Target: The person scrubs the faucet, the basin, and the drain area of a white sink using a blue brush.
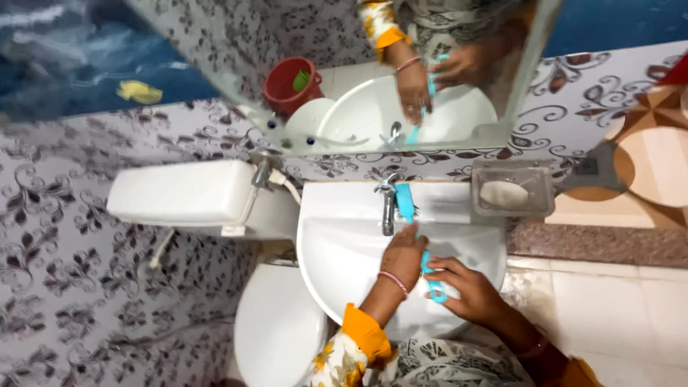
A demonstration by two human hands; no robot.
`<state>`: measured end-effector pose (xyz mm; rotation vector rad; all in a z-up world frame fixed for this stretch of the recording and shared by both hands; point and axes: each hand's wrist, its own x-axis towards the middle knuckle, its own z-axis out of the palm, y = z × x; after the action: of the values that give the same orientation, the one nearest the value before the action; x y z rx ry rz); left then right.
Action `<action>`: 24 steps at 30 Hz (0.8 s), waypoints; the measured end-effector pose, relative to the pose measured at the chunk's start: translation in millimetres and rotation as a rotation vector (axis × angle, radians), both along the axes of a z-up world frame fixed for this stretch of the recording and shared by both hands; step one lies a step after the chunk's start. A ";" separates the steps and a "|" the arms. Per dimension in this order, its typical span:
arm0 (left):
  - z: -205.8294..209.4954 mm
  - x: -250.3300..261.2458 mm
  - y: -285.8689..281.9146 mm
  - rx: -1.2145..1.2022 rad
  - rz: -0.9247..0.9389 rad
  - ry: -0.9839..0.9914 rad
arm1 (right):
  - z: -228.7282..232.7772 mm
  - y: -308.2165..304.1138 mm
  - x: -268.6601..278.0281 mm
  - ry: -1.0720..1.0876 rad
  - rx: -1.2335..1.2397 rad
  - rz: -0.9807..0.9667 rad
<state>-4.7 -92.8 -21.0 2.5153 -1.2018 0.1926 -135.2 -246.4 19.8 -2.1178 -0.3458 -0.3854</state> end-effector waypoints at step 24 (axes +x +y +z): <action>14.9 -15.7 -72.0 -0.197 -0.169 0.419 | 1.4 -50.8 -39.5 0.083 -0.080 -0.156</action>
<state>-20.4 -164.8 -6.1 2.1308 -1.1475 -0.2366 -174.7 -297.2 21.1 -2.2391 -0.1503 -0.3785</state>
